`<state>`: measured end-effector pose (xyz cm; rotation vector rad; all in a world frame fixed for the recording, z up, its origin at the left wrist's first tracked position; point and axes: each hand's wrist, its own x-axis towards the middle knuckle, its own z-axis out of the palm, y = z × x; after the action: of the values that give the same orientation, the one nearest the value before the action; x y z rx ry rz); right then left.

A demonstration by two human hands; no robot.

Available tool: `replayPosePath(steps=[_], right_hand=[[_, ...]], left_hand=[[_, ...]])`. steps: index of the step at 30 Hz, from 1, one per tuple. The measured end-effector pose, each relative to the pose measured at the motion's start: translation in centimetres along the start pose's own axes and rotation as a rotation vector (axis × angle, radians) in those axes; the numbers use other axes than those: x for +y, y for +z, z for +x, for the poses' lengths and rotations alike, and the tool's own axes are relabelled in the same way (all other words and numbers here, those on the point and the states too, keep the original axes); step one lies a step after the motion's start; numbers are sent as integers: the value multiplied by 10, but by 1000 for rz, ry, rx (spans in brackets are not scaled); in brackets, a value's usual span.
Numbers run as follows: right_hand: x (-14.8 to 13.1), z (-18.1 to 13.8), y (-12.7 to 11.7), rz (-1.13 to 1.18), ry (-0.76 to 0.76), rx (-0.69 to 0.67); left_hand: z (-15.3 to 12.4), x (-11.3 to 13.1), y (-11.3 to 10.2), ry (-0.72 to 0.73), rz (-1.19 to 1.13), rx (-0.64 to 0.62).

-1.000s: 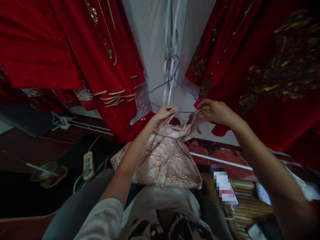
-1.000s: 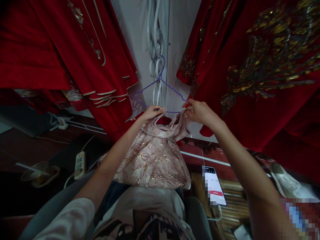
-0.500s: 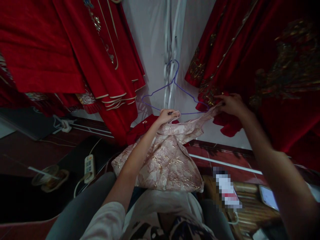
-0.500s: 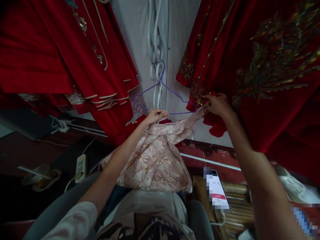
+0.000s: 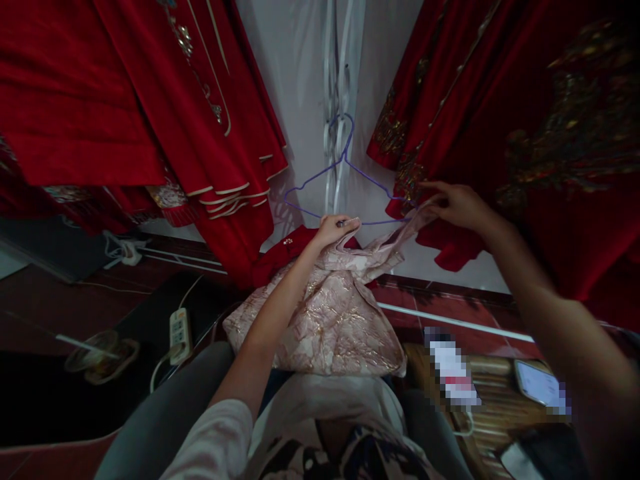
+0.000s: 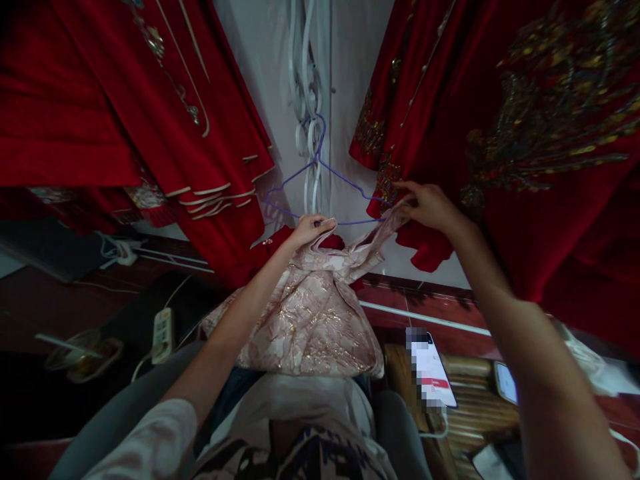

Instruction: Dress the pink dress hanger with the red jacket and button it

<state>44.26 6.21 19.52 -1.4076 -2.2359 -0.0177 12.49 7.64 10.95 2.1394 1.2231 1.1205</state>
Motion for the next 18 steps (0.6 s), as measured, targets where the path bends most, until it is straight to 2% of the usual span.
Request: replayPosePath(steps=[4,7,12,15,18], right_hand=[[-12,4,-2,113,37,108],[-31,14,4,188,0,180],[-59,37,39,183,-19,383],[-62,41,64,153,2,461],[-59,40,78,186,28,490]], left_hand=[[-1,-2,0,-1,-89,-40],[-1,0,3,16,-135,-72],[-3,12,11,22,-79,-47],[-6,17,10,68,-49,-52],[-8,17,4,91,-23,-76]])
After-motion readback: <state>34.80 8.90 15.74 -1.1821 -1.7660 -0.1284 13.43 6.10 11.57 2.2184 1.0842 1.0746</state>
